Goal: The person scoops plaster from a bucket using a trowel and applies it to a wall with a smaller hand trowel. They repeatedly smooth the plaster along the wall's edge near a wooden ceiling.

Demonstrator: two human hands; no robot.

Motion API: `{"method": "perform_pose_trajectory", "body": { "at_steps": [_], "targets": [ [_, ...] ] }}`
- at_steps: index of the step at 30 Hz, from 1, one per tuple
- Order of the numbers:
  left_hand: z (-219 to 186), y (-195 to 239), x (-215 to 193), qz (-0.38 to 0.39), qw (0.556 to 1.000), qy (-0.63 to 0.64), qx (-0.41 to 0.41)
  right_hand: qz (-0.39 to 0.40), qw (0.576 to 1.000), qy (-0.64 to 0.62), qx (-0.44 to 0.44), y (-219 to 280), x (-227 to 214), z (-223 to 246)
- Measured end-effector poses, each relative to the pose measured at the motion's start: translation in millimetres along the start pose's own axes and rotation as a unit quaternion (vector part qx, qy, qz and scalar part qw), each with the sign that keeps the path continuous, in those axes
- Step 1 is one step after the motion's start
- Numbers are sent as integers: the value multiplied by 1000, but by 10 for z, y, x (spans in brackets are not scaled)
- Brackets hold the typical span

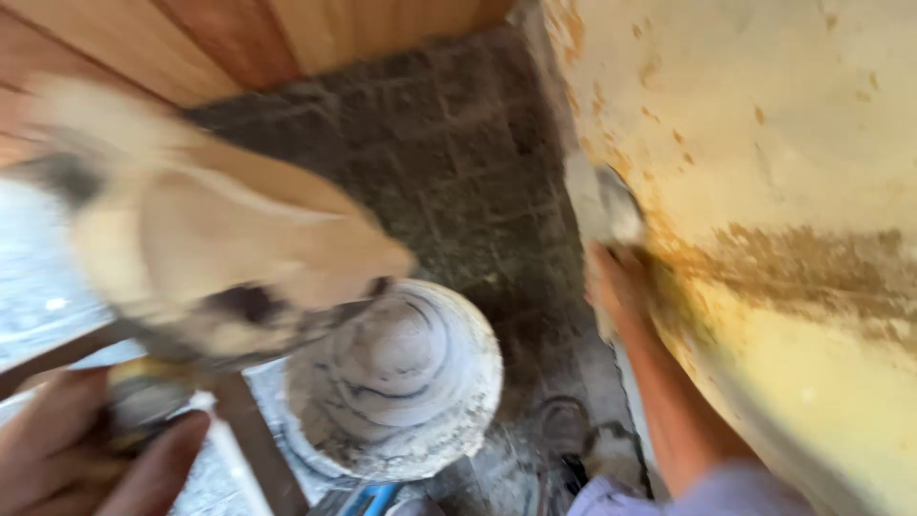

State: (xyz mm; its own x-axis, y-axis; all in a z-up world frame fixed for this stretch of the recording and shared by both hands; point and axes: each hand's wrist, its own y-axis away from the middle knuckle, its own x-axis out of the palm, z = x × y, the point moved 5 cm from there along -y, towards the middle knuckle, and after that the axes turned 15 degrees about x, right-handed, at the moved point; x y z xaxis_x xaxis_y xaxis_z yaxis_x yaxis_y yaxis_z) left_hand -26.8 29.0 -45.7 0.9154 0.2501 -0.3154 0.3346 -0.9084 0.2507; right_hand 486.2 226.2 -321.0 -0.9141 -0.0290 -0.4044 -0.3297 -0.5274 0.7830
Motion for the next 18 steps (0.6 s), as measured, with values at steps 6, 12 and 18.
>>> {"method": "perform_pose_trajectory", "body": {
  "at_steps": [6, 12, 18],
  "targets": [
    [-294, -189, -52, 35, 990, -118, 74, -127, 976, 160, -81, 1797, -23, 618],
    [-298, -194, -9, 82, 965, -200, 150, -16, 956, 245, -163, 2501, 152, 793],
    [-284, -167, -75, 65, 960, -192, 191, 53, 664, 442, -601, 3148, 657, 1218]
  ]
}}
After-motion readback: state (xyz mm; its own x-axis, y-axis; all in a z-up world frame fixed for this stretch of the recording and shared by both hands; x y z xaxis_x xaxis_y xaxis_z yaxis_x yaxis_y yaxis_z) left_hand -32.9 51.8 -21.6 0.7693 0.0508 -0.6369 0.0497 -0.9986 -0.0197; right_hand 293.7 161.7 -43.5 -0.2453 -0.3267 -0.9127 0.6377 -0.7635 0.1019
